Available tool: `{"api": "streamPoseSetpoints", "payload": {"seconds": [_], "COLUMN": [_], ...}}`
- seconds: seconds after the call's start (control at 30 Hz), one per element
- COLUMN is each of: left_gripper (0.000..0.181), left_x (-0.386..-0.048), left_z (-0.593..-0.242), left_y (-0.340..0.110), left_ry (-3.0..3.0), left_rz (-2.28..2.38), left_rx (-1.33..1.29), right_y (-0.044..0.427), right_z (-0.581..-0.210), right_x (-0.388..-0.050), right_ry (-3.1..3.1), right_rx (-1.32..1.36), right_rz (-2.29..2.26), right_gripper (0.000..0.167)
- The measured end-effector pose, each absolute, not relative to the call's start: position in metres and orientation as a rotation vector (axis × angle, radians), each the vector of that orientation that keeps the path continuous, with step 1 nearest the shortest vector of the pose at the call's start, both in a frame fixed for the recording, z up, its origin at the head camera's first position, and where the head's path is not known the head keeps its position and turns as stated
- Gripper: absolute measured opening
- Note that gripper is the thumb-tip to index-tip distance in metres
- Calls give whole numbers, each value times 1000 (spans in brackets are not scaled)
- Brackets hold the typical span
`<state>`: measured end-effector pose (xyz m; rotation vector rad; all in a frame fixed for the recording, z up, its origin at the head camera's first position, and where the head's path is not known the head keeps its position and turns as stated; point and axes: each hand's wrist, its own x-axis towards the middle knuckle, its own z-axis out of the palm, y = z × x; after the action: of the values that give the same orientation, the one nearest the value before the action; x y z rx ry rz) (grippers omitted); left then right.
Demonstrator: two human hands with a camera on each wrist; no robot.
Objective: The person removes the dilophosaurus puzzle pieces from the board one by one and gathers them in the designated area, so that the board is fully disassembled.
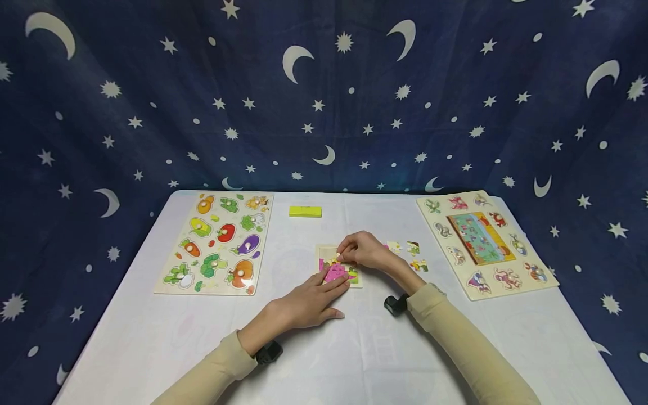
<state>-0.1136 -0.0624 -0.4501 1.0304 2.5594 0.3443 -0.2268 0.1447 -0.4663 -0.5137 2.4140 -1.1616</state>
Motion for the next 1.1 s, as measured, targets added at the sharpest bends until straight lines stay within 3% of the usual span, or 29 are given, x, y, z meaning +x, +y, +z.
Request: {"api": "streamPoseSetpoints", "payload": {"seconds": [0.4,1.1], "left_gripper": [67,66], "left_x": [-114,-112], "left_z": [-450,-452], "left_y": [-64,-66], "left_ry": [2556,2581], "left_rz": [358,399], "left_rx": [1006,1098], "right_y": [172,262], "right_z": [-452,-442], "right_x": [-221,-194], "right_ry": [2401,2536], "right_rx": [-425,-259], "right_rz": [-1254,-1167], "right_gripper": [14,16]}}
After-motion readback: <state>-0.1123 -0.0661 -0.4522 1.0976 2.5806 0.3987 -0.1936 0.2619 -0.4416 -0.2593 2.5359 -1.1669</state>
